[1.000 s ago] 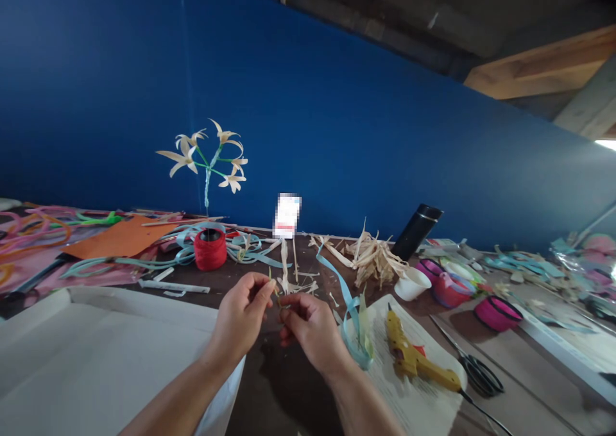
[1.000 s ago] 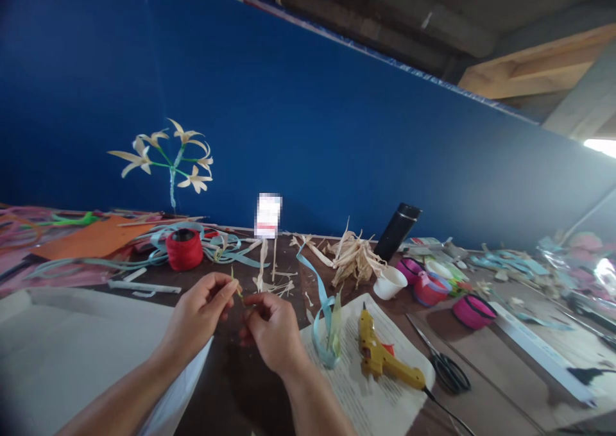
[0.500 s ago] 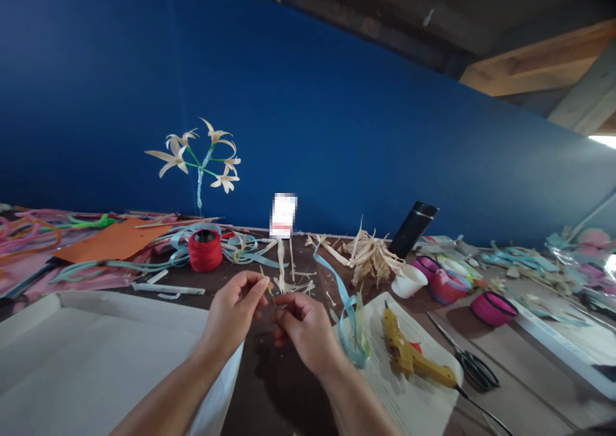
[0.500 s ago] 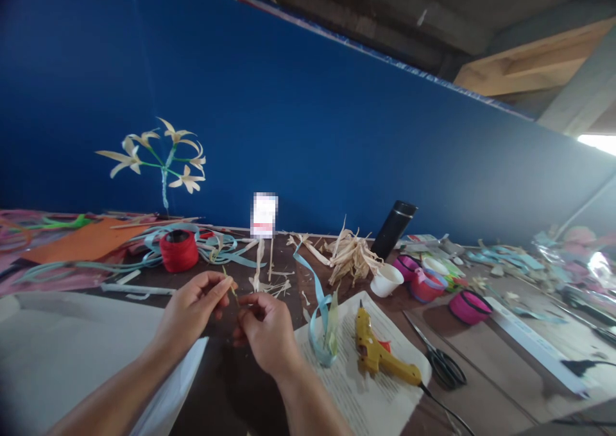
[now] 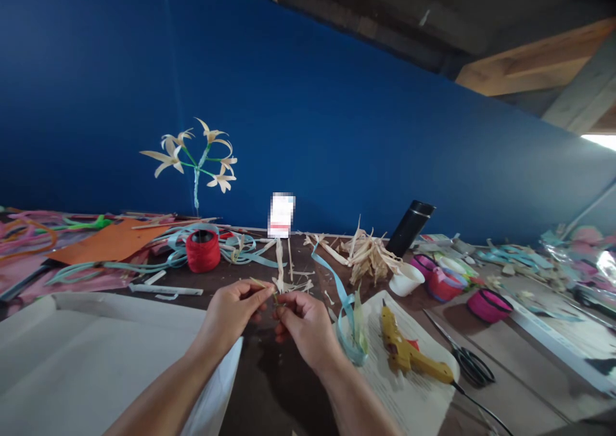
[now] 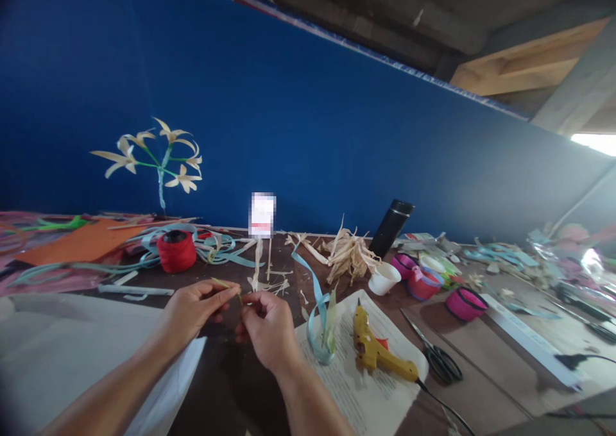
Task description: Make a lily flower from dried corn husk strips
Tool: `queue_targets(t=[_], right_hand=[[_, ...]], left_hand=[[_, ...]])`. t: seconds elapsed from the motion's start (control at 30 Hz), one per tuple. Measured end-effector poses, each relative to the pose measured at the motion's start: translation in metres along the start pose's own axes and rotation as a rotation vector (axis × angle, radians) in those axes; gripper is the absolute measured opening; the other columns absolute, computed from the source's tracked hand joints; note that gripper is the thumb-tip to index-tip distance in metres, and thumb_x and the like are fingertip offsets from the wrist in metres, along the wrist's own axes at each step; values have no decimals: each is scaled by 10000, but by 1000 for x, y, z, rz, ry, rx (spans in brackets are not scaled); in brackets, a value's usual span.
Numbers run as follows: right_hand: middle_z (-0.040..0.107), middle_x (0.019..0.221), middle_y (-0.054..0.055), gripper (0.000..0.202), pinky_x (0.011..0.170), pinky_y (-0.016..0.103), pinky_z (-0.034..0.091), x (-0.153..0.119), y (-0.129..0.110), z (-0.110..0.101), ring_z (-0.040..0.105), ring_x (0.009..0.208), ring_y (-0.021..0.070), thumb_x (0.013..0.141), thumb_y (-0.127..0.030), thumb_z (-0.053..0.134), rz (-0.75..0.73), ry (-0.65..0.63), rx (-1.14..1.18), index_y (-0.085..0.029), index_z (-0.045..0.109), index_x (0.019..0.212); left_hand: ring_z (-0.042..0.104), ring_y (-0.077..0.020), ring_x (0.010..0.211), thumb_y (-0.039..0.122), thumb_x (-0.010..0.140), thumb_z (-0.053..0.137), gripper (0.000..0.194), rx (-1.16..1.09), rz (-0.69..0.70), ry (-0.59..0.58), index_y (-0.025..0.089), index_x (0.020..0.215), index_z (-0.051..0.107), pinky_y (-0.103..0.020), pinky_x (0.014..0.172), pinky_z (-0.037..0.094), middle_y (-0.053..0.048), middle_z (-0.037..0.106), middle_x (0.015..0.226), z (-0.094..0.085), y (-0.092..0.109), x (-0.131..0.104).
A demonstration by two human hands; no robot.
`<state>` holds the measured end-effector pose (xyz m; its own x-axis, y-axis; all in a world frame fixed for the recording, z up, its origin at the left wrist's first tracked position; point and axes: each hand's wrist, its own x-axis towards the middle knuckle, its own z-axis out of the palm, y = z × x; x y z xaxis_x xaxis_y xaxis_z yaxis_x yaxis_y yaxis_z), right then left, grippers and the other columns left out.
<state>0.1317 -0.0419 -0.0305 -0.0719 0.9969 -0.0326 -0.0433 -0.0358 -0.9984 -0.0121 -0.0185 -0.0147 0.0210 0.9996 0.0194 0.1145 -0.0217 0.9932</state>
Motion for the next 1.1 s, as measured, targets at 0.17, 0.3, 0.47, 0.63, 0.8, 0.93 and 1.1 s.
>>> queue_targets(t=[0.17, 0.3, 0.47, 0.63, 0.8, 0.93, 1.1], right_hand=[[564, 574, -35, 152, 445, 238, 496, -1, -2, 0, 556, 470, 119, 703, -244, 591, -2, 5, -3, -168, 605, 833], [566, 606, -40, 254, 430, 224, 483, -2, 0, 1, 568, 470, 121, 717, -218, 577, -62, 6, -15, -199, 583, 970], [559, 582, -21, 206, 423, 214, 469, -2, 1, -1, 564, 456, 119, 786, -345, 562, -75, -10, -42, -190, 618, 909], [565, 583, -14, 303, 397, 207, 457, 0, -2, -1, 546, 437, 109, 753, -435, 608, -20, 19, -42, -161, 645, 877], [559, 568, -22, 305, 402, 201, 458, 1, 2, 0, 537, 429, 99, 744, -444, 618, -38, -3, -51, -157, 667, 836], [552, 553, -25, 315, 386, 198, 446, 1, 2, 1, 536, 421, 102, 738, -461, 617, -32, 1, -79, -156, 669, 800], [570, 571, -18, 333, 389, 213, 454, 2, 5, 1, 546, 425, 113, 729, -467, 621, -15, 9, -76, -154, 659, 837]], left_hand=[[618, -182, 681, 457, 659, 622, 330, 24, -1, -48, 155, 772, 694, -245, 524, 499, -55, 688, 806, -2, -1, 1], [571, -150, 557, 461, 692, 600, 319, 113, 55, -51, 161, 773, 672, -242, 513, 460, -15, 641, 646, -3, -2, 0], [531, -136, 503, 441, 724, 569, 289, 257, 117, -81, 174, 773, 668, -239, 505, 410, -10, 646, 646, -4, 4, -5], [520, -131, 503, 431, 756, 517, 301, 248, 145, -133, 172, 748, 670, -232, 512, 403, -15, 653, 682, -3, 7, -5], [532, -136, 502, 448, 761, 504, 320, 258, 118, -109, 171, 766, 663, -232, 498, 397, -18, 662, 699, -3, 4, -5], [544, -145, 529, 418, 777, 488, 291, 331, 189, -83, 189, 735, 663, -228, 506, 384, -4, 646, 643, -4, 5, -8], [570, -148, 568, 412, 790, 485, 276, 372, 264, -23, 201, 740, 656, -229, 546, 401, 0, 647, 663, -4, 4, -8]])
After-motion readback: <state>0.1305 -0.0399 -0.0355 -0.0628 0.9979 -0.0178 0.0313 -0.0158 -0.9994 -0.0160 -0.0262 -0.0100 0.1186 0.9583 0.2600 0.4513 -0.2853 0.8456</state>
